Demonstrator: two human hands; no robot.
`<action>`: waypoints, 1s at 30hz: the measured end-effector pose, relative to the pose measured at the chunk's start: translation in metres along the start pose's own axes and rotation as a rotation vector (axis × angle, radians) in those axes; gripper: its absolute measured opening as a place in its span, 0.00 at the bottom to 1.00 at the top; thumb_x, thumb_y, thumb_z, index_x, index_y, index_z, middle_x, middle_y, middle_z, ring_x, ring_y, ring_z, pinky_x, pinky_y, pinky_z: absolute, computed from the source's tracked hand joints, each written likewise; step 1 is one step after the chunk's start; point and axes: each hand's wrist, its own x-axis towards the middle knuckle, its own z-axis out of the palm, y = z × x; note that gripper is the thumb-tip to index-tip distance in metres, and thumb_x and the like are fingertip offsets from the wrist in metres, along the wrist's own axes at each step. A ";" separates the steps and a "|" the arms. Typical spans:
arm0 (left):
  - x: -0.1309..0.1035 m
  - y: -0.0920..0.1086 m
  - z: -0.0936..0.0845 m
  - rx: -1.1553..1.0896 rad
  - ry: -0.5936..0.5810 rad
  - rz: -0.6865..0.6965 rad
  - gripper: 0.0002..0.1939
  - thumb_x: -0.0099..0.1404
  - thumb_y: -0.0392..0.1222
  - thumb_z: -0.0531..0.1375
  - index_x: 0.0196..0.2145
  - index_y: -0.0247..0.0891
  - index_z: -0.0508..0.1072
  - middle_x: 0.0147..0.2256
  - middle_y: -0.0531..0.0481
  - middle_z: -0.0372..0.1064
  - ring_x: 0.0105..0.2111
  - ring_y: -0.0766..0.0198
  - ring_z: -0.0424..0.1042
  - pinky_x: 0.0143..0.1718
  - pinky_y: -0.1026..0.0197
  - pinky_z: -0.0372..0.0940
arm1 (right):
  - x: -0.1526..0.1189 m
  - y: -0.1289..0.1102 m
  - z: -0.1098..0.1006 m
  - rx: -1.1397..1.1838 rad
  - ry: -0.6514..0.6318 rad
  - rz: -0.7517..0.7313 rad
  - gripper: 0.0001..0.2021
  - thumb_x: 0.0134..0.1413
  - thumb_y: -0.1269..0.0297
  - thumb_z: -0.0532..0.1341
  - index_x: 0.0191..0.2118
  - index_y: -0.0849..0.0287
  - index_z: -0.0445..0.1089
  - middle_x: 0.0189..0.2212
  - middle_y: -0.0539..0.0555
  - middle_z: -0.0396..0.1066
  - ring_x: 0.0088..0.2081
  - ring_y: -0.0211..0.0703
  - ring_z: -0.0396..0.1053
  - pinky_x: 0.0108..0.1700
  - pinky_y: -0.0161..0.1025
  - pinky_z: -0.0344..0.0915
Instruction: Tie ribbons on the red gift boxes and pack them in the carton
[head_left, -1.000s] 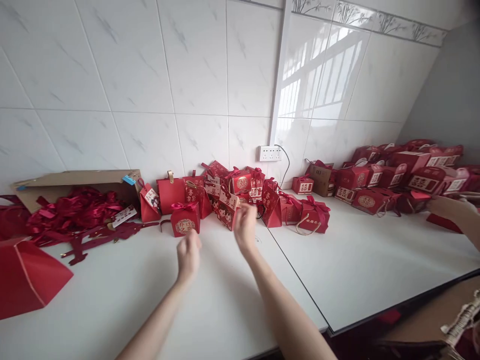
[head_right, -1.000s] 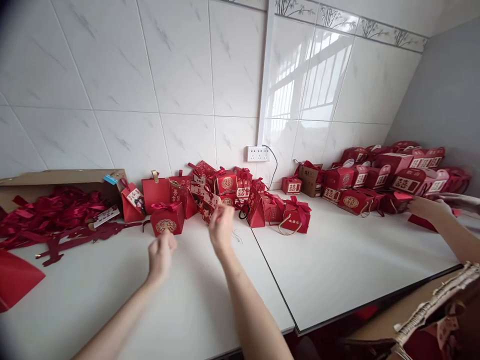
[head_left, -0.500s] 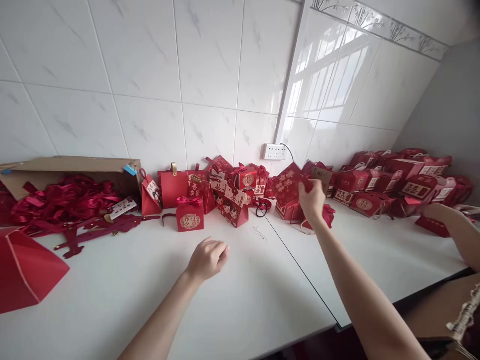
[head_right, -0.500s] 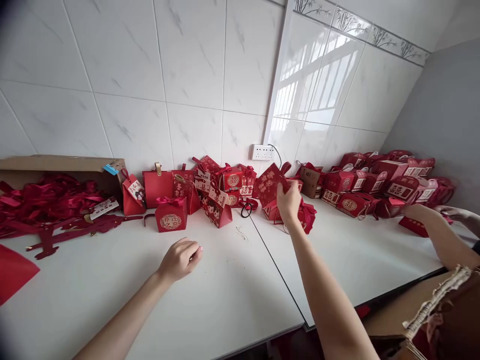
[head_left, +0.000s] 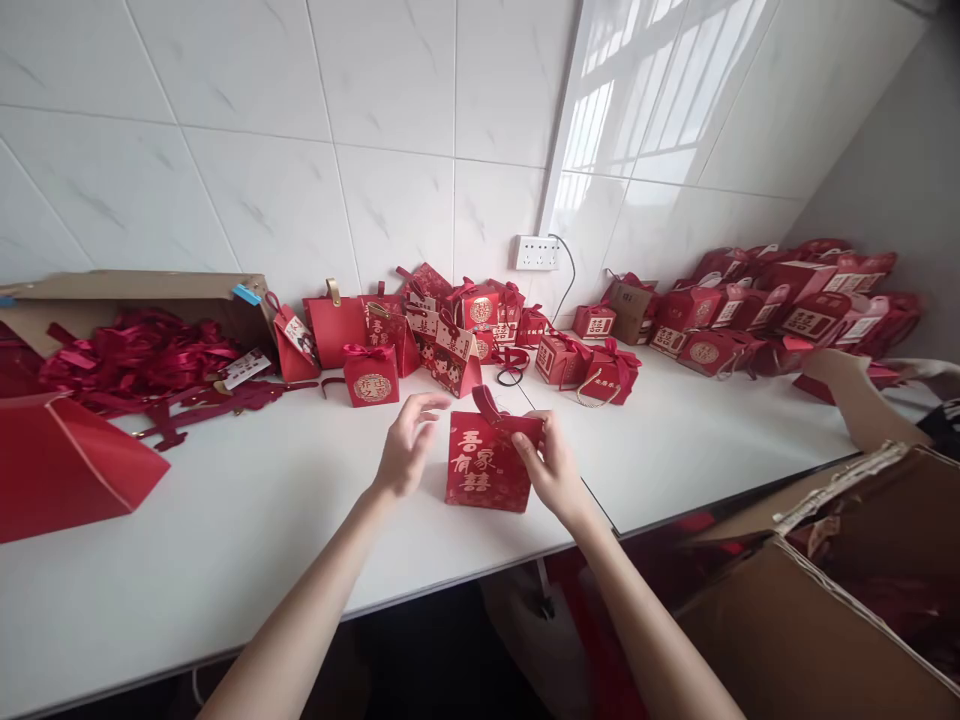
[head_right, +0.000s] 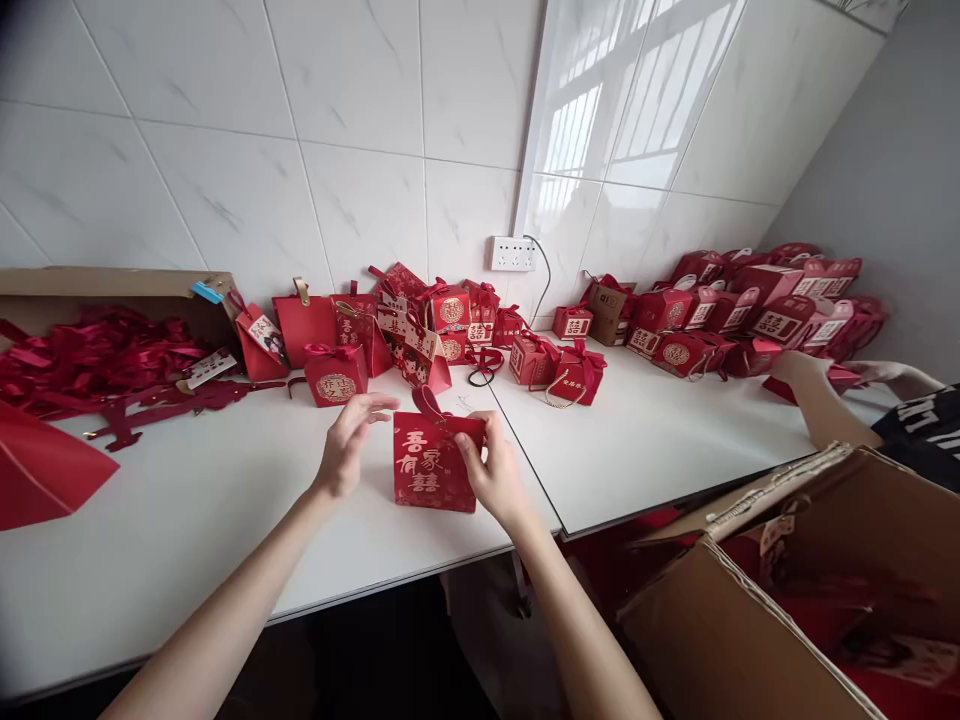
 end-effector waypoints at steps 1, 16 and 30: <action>-0.003 0.011 0.004 -0.051 -0.007 -0.004 0.18 0.63 0.52 0.52 0.44 0.38 0.66 0.45 0.43 0.70 0.46 0.57 0.70 0.47 0.56 0.66 | 0.000 -0.002 -0.001 0.023 -0.027 0.009 0.06 0.61 0.58 0.51 0.36 0.55 0.57 0.31 0.50 0.65 0.30 0.38 0.66 0.33 0.36 0.65; -0.007 0.052 0.006 0.048 0.035 0.020 0.06 0.63 0.43 0.57 0.31 0.39 0.64 0.28 0.55 0.69 0.29 0.69 0.71 0.32 0.69 0.67 | 0.010 -0.038 0.000 -0.009 -0.044 -0.189 0.04 0.58 0.68 0.55 0.34 0.56 0.66 0.30 0.51 0.69 0.33 0.40 0.68 0.36 0.38 0.65; -0.010 0.049 0.011 0.121 0.002 0.208 0.11 0.64 0.34 0.53 0.42 0.38 0.72 0.37 0.46 0.71 0.38 0.64 0.72 0.40 0.63 0.69 | 0.003 -0.019 0.018 0.037 0.049 -0.163 0.03 0.57 0.63 0.56 0.34 0.55 0.63 0.27 0.51 0.66 0.26 0.39 0.65 0.28 0.37 0.63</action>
